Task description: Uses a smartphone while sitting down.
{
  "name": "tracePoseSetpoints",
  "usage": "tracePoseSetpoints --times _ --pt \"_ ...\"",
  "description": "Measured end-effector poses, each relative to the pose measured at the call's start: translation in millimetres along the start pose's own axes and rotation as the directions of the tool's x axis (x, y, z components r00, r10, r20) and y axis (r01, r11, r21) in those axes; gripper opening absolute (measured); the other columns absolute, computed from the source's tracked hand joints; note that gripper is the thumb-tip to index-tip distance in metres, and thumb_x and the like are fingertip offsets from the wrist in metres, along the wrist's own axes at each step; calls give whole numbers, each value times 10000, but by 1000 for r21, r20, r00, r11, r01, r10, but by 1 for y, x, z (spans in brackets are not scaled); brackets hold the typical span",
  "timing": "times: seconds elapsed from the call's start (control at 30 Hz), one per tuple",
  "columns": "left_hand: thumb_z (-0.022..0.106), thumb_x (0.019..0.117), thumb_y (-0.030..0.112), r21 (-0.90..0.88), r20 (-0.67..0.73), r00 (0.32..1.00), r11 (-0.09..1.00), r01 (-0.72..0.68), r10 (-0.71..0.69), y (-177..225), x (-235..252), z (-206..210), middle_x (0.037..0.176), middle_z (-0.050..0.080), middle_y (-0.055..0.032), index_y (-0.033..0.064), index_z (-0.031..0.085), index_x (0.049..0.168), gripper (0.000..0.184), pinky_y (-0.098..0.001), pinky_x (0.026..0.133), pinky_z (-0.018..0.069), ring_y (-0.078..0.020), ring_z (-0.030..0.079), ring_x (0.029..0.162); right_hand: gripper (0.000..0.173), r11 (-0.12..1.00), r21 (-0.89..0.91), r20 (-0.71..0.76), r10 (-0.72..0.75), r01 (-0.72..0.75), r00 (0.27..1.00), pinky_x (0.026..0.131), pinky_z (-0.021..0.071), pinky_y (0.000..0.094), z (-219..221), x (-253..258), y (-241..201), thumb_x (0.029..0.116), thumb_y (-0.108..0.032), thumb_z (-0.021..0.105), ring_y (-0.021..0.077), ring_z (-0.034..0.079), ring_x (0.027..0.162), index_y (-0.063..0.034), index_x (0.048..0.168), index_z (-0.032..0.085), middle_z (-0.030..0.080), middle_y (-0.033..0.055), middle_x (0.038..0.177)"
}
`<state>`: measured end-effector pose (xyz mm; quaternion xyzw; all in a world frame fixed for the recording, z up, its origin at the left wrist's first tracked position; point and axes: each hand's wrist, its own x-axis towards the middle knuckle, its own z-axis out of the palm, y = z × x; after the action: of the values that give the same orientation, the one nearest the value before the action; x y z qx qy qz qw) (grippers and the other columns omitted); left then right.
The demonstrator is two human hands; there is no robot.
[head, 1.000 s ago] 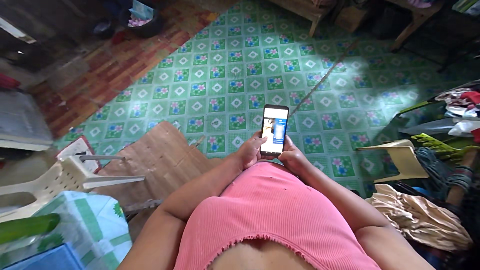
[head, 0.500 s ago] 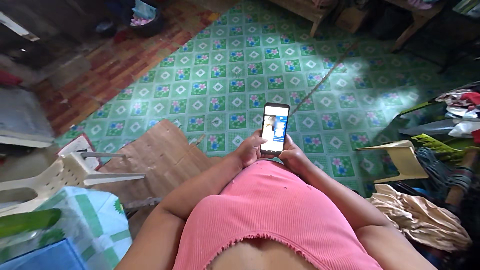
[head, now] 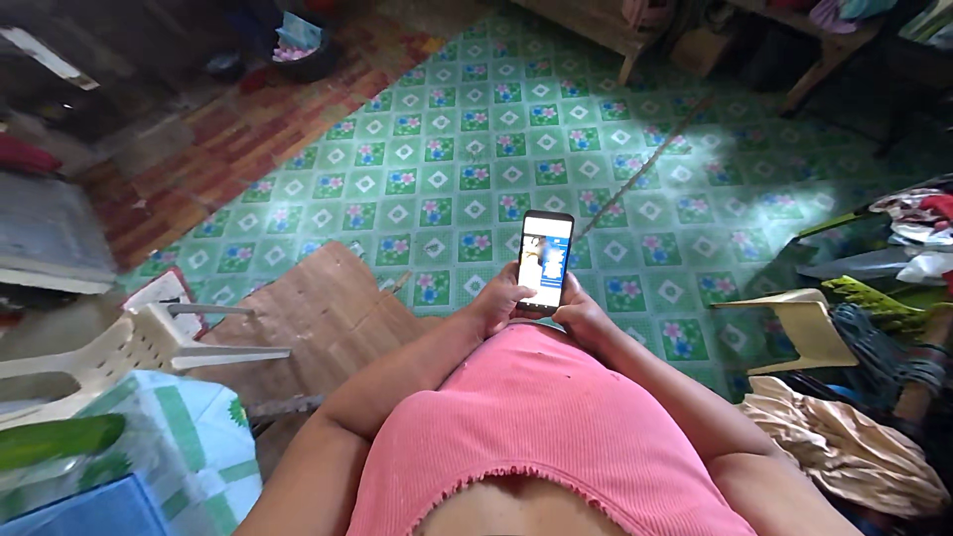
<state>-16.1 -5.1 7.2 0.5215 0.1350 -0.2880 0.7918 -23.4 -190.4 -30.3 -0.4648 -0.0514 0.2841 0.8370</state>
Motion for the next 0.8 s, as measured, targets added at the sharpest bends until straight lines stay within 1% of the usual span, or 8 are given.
tracePoseSetpoints --times 0.1,0.2,0.3,0.4,0.5,0.6,0.7,0.8 --pt "470 949 -121 -21 18 1000 1000 -10 10 0 2 -3 1265 616 -199 152 333 1461 596 -493 804 622 -354 703 1007 872 1000 2 -2 1 -1 1000 935 596 504 0 3 -1 694 189 465 317 680 1123 -63 1490 213 604 208 1309" --pt "430 929 -119 -36 32 999 999 -9 10 0 3 -5 1297 599 -195 161 330 1452 602 -501 808 616 -356 693 1036 884 1000 -3 -2 1 -1 1000 935 589 473 -3 7 0 690 162 498 280 677 1115 -77 1488 202 611 182 1289" --pt "420 908 -102 -43 48 999 999 -14 17 1 5 -7 1330 585 -209 155 313 1480 636 -521 827 615 -369 688 1063 848 1000 7 -2 -2 2 1000 937 587 491 -3 9 0 703 166 492 297 671 1127 -69 1474 225 601 191 1306" --pt "421 899 -75 -39 59 998 999 -26 29 3 5 -7 1347 563 -203 144 280 1500 655 -519 828 614 -357 679 1073 844 1000 15 8 -4 4 1000 946 590 521 -1 10 -3 728 158 486 325 666 1147 -49 1491 189 581 207 1337" --pt "418 898 -67 -56 71 997 998 -22 26 5 6 -7 1323 580 -216 120 274 1487 635 -529 836 612 -367 681 1079 859 1000 27 9 0 0 1000 940 595 512 -2 12 -4 719 169 482 326 668 1148 -50 1488 167 580 202 1341" --pt "419 892 -57 -66 90 996 998 -21 27 7 8 -7 1324 580 -220 121 267 1492 644 -528 843 614 -368 681 1082 876 999 46 17 3 -4 1000 945 591 542 -3 14 -5 717 189 466 356 663 1157 -54 1497 151 570 221 1355" --pt "426 885 -41 -63 98 995 998 -29 35 7 10 -8 1314 587 -218 119 278 1494 647 -530 850 611 -366 681 1082 814 999 36 15 0 -1 1000 938 596 525 -2 15 -6 745 181 443 344 670 1144 -46 1478 172 577 215 1343" --pt "419 894 -47 -68 96 995 997 -28 35 6 11 -9 1315 582 -222 123 268 1498 646 -528 848 610 -367 682 1076 799 999 35 -7 12 -12 1000 925 602 519 -2 17 -7 747 194 443 339 678 1126 -37 1468 187 587 217 1322"
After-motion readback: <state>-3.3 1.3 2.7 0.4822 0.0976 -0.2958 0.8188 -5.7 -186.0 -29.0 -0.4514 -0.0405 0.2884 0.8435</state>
